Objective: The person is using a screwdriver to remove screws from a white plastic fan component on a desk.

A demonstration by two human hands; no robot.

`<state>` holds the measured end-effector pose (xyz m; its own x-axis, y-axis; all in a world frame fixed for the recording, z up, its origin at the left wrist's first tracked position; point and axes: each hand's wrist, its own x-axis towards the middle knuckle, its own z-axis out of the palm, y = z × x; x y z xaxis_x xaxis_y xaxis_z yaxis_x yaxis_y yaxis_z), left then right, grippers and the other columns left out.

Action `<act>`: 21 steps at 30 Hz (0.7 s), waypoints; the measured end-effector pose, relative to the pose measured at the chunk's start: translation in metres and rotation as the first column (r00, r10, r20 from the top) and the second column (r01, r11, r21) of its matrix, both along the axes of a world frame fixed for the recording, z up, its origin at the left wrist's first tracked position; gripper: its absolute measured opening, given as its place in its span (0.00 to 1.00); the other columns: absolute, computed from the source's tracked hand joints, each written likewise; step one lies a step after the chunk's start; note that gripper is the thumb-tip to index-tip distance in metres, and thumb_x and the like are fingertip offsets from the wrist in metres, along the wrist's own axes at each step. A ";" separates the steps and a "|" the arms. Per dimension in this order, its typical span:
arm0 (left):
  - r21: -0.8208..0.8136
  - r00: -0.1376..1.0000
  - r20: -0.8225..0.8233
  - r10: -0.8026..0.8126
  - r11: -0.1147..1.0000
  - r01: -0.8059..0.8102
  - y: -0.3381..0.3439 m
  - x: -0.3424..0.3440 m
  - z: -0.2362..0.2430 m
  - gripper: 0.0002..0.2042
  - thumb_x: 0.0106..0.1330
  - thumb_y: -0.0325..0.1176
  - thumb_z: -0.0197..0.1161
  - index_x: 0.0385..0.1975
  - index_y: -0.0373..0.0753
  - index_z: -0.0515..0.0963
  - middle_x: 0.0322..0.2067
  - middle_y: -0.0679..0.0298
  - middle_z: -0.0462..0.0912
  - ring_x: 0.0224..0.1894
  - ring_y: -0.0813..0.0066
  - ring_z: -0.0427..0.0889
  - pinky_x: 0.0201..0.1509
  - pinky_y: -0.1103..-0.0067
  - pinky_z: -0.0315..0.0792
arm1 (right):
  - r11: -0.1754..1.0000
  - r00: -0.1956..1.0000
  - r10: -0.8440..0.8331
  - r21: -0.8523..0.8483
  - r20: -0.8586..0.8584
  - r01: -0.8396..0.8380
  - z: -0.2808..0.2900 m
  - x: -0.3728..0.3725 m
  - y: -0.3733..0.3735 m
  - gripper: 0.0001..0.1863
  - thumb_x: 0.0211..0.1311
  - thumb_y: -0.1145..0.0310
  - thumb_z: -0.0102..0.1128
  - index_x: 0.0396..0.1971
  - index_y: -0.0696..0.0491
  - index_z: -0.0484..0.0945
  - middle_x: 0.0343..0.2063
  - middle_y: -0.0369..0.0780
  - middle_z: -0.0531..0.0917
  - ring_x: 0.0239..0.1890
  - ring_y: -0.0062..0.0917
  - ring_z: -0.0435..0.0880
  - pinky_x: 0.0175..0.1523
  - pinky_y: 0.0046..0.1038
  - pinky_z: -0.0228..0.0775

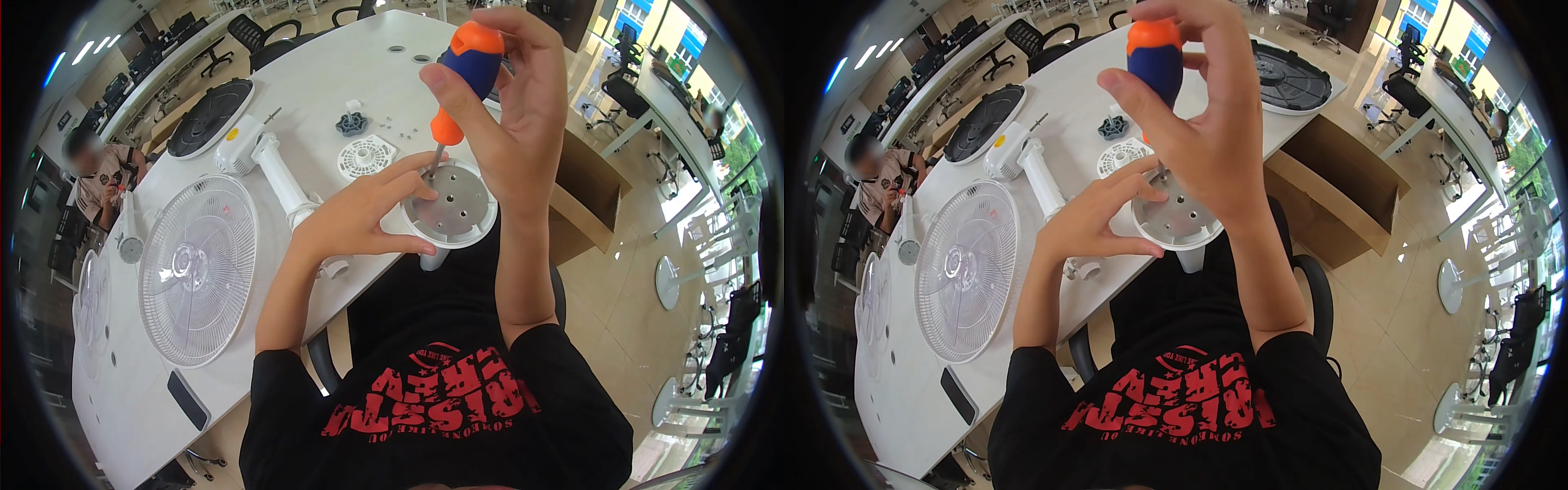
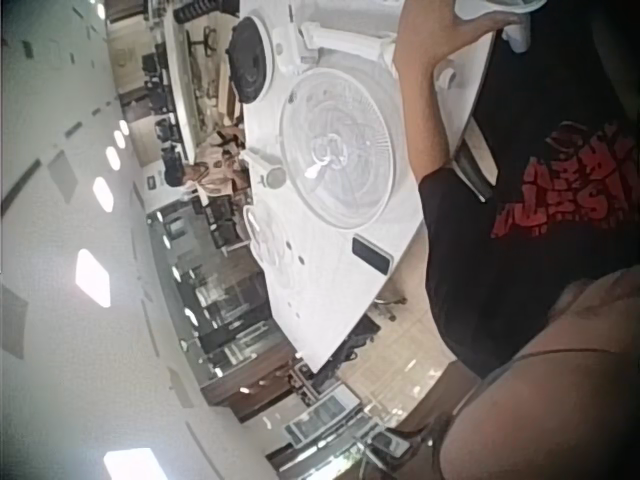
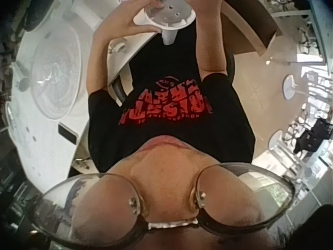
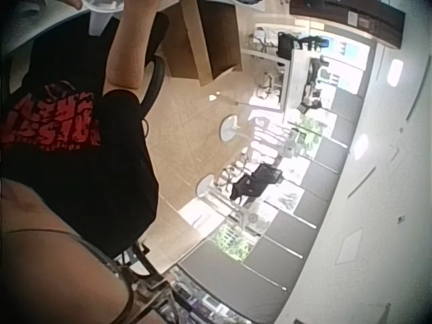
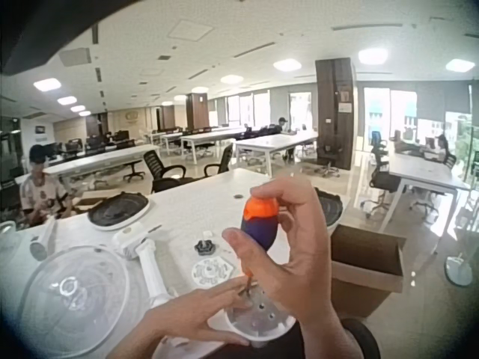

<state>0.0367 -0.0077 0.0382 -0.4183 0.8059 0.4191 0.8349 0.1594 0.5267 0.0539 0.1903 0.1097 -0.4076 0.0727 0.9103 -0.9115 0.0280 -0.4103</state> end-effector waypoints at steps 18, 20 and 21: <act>-0.003 0.999 0.021 0.038 0.999 -0.038 0.001 0.000 -0.003 0.28 0.53 0.48 0.81 0.45 0.37 0.75 0.71 0.50 0.68 0.66 0.45 0.74 0.67 0.62 0.70 | 0.974 0.992 -0.067 0.224 0.107 0.042 0.009 0.009 0.005 0.19 0.66 0.72 0.69 0.56 0.56 0.80 0.52 0.41 0.82 0.50 0.25 0.84 0.56 0.27 0.77; 0.002 0.999 0.031 0.045 0.999 -0.045 0.001 0.000 -0.002 0.31 0.50 0.48 0.84 0.45 0.36 0.76 0.70 0.46 0.69 0.67 0.42 0.73 0.68 0.62 0.68 | 0.924 0.958 -0.285 0.272 0.020 0.269 0.012 0.007 0.000 0.17 0.66 0.72 0.69 0.54 0.56 0.81 0.53 0.41 0.82 0.51 0.25 0.84 0.57 0.28 0.77; 0.001 0.999 0.003 0.038 0.999 -0.038 0.001 0.000 -0.001 0.28 0.53 0.47 0.82 0.45 0.36 0.76 0.70 0.50 0.68 0.66 0.45 0.74 0.67 0.62 0.70 | 0.924 0.958 -0.285 0.271 0.019 0.270 0.014 0.012 -0.005 0.17 0.66 0.72 0.69 0.54 0.56 0.81 0.53 0.41 0.82 0.51 0.25 0.84 0.57 0.28 0.77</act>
<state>0.0371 -0.0069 0.0371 -0.4498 0.7888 0.4189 0.8269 0.1906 0.5291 0.0656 0.1850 0.1235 -0.4575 -0.0486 0.8879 -0.8268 0.3907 -0.4046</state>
